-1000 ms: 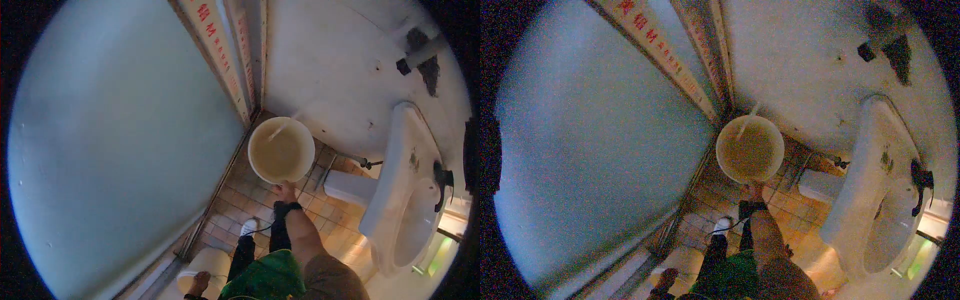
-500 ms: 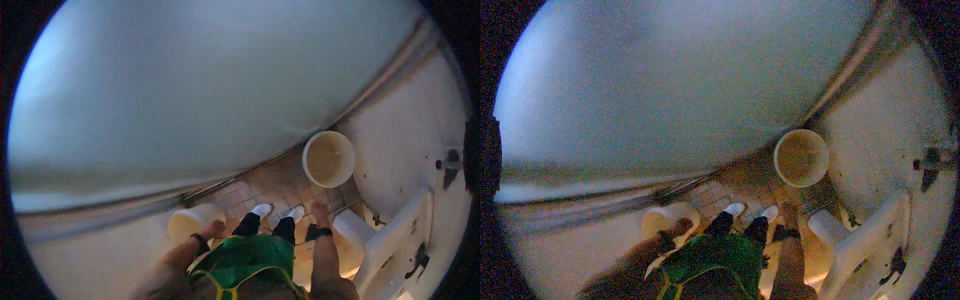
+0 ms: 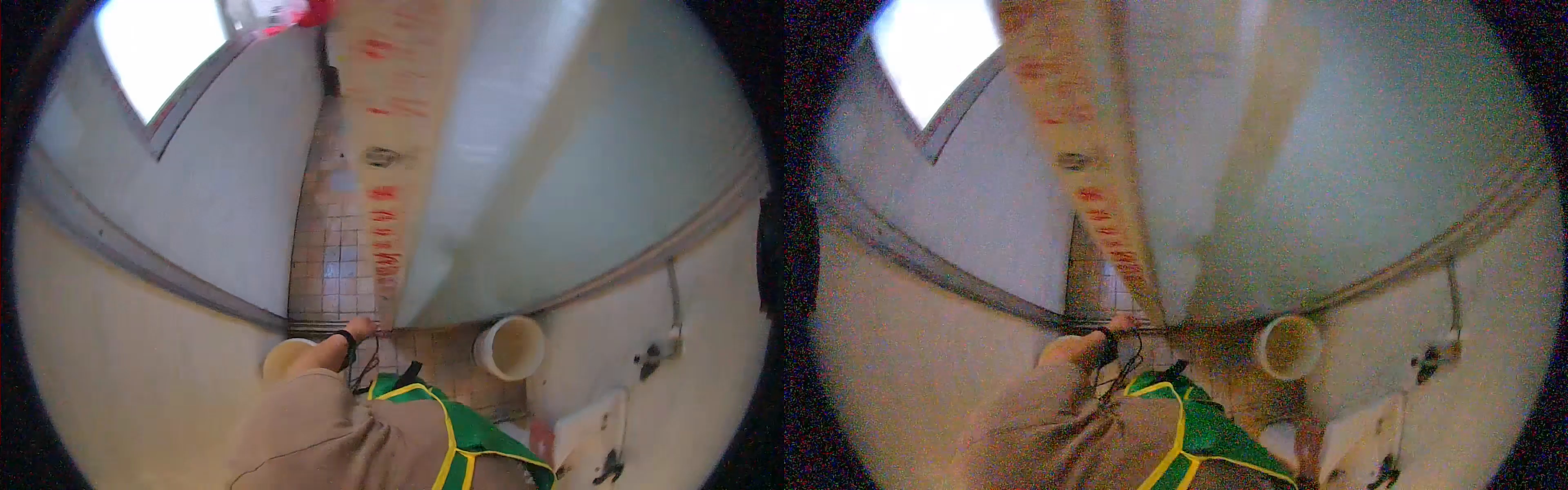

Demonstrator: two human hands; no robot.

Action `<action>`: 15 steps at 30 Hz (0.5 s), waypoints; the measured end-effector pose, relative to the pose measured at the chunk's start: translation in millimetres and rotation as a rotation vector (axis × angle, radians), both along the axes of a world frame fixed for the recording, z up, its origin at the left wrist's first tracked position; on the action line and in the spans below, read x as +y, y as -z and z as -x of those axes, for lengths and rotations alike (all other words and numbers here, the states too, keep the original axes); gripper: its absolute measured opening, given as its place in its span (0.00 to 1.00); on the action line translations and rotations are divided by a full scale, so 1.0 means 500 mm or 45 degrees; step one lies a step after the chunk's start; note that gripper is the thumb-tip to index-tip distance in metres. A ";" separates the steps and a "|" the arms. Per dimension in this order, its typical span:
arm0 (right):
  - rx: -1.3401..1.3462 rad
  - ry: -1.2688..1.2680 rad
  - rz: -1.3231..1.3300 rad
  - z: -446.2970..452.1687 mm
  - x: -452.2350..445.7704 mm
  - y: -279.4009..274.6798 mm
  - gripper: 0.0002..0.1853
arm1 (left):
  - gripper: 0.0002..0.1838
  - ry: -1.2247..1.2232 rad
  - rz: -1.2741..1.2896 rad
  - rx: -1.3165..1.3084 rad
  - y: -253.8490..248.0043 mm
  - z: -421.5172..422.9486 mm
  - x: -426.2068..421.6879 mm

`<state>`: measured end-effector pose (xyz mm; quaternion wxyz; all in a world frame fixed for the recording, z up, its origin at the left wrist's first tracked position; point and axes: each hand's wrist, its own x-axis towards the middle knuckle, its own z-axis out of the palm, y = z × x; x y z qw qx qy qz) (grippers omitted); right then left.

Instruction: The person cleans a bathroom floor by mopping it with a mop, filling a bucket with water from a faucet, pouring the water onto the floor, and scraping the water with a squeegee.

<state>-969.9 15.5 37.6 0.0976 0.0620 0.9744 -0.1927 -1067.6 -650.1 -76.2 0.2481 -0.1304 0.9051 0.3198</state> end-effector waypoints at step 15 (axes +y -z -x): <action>-0.150 0.164 0.168 -0.151 -0.118 -0.085 0.08 | 0.23 0.186 0.064 -0.037 -0.015 -0.210 0.044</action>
